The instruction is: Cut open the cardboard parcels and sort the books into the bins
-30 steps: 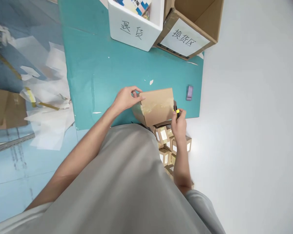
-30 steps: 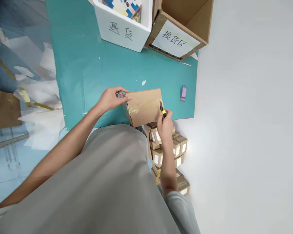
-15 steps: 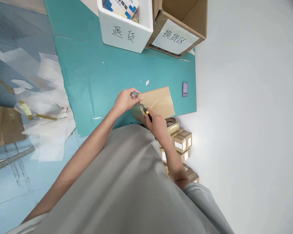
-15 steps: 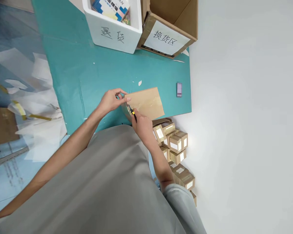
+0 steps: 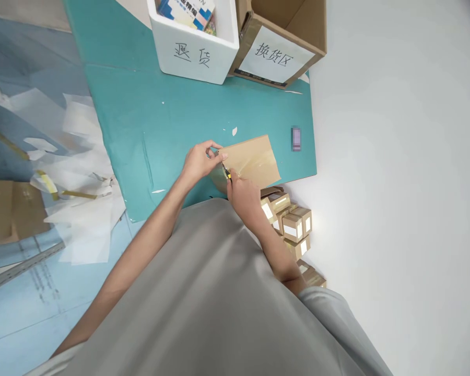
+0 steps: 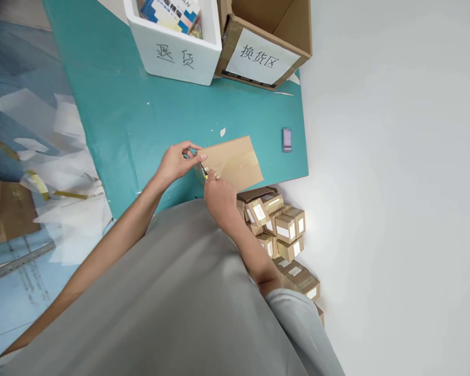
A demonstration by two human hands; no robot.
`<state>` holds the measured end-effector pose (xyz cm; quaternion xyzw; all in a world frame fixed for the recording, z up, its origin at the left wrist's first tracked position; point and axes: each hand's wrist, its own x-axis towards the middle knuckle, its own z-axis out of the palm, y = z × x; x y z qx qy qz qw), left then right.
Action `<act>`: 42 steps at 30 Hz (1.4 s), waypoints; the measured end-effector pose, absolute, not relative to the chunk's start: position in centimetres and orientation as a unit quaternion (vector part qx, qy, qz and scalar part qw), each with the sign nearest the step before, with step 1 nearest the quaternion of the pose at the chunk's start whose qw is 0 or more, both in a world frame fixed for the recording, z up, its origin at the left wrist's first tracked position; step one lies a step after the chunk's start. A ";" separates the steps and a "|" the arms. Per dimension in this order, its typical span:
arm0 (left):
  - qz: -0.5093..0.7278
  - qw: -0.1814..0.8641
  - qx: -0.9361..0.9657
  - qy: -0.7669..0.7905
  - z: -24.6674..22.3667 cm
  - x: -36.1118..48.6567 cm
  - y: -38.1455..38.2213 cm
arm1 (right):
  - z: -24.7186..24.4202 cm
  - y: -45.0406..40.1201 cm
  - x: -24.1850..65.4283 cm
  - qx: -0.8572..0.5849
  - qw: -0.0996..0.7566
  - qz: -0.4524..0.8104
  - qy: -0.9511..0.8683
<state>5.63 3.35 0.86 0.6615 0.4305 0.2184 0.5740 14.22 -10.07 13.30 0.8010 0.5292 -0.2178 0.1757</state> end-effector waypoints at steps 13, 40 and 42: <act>0.253 0.550 0.651 0.458 0.7 5.7 2.0 | 13.5 -11.6 15.1 0.783 0.198 -0.250 0.534; 0.356 0.502 0.491 0.617 0.6 8.1 -7.8 | 10.5 -16.2 37.4 0.884 -0.061 -0.147 0.440; 0.373 0.492 0.469 0.632 0.5 8.6 -8.5 | 9.4 -16.7 38.4 0.868 -0.066 -0.196 0.451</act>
